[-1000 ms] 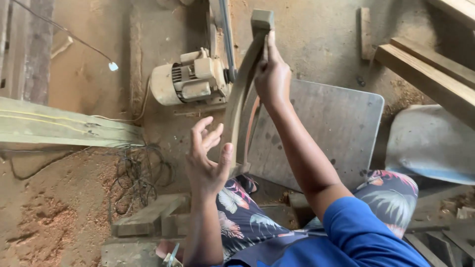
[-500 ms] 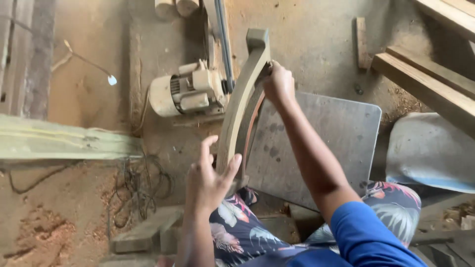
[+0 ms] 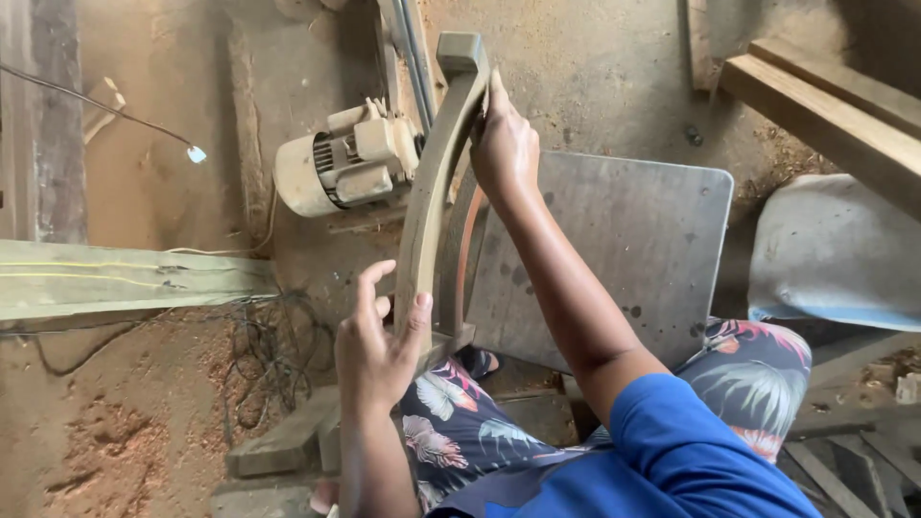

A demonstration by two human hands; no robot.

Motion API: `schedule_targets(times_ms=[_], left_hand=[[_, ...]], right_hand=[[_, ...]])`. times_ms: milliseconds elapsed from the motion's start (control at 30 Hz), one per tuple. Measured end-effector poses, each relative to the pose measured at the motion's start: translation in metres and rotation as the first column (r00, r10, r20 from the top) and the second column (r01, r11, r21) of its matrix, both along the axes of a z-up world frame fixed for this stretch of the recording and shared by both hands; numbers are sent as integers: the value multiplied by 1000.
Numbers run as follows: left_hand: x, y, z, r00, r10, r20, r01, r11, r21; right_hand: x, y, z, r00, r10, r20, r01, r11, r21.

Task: Sanding a curved wooden furniture component using a belt sander and manual sandpaper.

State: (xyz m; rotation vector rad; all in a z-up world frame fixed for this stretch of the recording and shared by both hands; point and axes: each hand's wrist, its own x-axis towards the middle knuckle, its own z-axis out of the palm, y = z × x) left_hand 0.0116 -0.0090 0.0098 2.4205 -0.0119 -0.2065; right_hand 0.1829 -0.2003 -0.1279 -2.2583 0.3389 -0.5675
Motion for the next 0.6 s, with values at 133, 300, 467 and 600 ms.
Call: schedule_targets(times_ms=[133, 300, 467, 600], left_hand=[[1, 2, 1, 1000, 8, -7, -7, 999, 47], [-6, 8, -13, 996, 60, 60, -58, 997, -46], [-7, 7, -19, 966, 98, 238, -47, 976, -211], [-10, 19, -36, 959, 78, 273, -27, 982, -185]], right_hand=[[11, -8, 28, 919, 112, -378, -23, 972, 233], [-19, 26, 15, 977, -6, 211, 27, 995, -95], [-104, 27, 79, 691, 488, 534, -373, 873, -315], [-58, 4, 12, 517, 715, 470, -476, 697, -537]])
